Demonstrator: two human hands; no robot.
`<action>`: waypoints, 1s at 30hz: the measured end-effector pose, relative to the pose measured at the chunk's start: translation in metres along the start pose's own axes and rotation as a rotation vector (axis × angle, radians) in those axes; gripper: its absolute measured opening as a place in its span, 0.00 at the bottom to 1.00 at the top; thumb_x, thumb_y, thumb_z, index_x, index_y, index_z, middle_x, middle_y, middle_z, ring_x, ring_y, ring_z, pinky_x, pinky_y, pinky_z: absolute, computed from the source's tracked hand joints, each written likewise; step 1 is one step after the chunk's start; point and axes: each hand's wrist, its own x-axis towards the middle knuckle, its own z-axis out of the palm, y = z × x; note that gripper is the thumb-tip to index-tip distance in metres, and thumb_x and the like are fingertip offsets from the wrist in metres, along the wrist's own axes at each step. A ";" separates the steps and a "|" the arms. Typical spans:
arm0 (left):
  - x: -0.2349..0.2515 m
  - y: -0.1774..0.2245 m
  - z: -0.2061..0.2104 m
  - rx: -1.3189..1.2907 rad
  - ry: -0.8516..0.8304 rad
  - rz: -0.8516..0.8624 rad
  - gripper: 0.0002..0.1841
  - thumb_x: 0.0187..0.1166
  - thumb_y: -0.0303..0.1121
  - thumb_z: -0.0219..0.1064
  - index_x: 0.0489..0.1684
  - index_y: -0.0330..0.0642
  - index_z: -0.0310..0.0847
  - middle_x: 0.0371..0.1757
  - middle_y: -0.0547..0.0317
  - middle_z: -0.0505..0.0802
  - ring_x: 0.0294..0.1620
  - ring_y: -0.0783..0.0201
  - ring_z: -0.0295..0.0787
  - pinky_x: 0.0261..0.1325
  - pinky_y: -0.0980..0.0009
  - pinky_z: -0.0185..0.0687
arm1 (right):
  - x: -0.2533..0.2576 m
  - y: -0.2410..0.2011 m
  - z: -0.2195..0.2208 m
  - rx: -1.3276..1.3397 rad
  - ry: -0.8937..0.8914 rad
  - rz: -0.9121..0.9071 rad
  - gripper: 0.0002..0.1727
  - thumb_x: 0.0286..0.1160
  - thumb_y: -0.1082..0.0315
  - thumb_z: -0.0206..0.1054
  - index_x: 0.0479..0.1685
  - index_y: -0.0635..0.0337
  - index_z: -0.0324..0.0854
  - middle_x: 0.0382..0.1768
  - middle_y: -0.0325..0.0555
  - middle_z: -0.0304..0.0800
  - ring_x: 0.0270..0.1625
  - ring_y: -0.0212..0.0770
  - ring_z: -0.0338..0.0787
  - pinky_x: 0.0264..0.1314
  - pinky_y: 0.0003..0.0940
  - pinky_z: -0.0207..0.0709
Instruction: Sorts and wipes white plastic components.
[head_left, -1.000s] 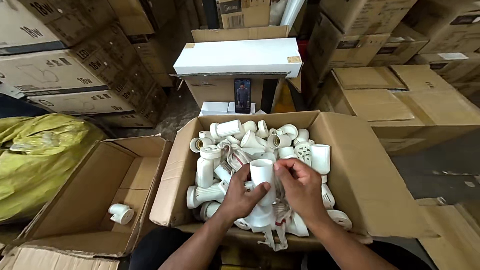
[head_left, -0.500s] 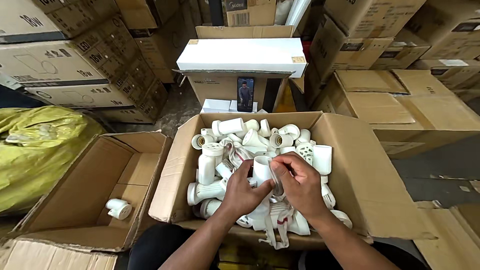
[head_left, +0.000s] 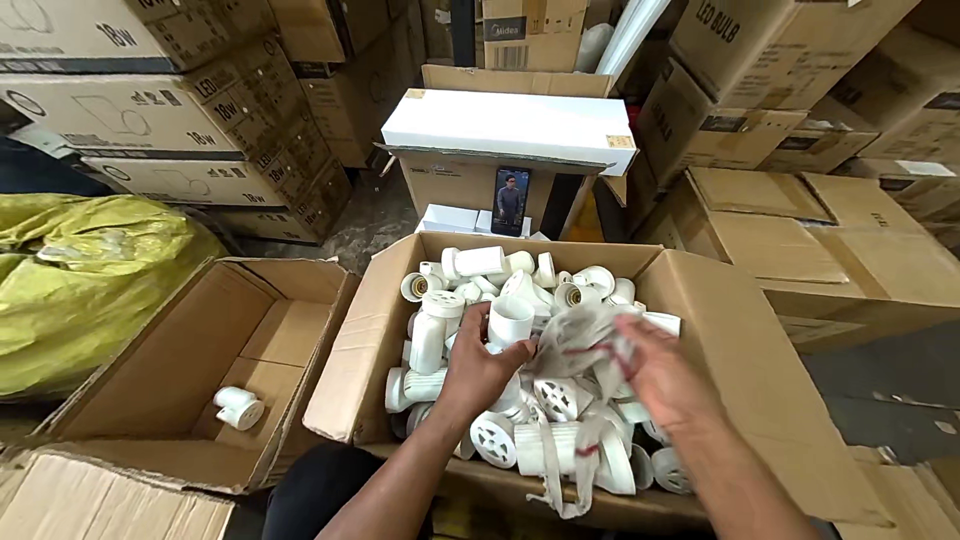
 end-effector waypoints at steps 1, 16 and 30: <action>0.000 -0.001 -0.001 0.032 0.008 0.011 0.36 0.63 0.37 0.81 0.71 0.35 0.68 0.51 0.52 0.93 0.51 0.62 0.94 0.57 0.64 0.92 | 0.004 -0.015 -0.006 0.100 0.026 -0.099 0.14 0.92 0.67 0.48 0.48 0.59 0.81 0.36 0.38 0.91 0.38 0.30 0.91 0.43 0.29 0.88; -0.020 -0.016 0.022 0.826 0.073 0.533 0.33 0.57 0.44 0.80 0.66 0.38 0.82 0.53 0.50 0.94 0.52 0.50 0.93 0.50 0.48 0.89 | -0.030 0.027 0.028 -0.894 -0.230 -0.734 0.17 0.78 0.47 0.68 0.42 0.48 0.95 0.48 0.35 0.91 0.58 0.37 0.84 0.63 0.39 0.78; -0.008 0.024 -0.039 0.196 -0.780 0.254 0.33 0.55 0.32 0.83 0.65 0.35 0.78 0.53 0.58 0.93 0.54 0.70 0.90 0.60 0.68 0.88 | -0.054 0.014 0.027 -0.820 -0.542 -1.225 0.19 0.87 0.52 0.60 0.30 0.52 0.84 0.37 0.40 0.88 0.50 0.39 0.85 0.56 0.35 0.77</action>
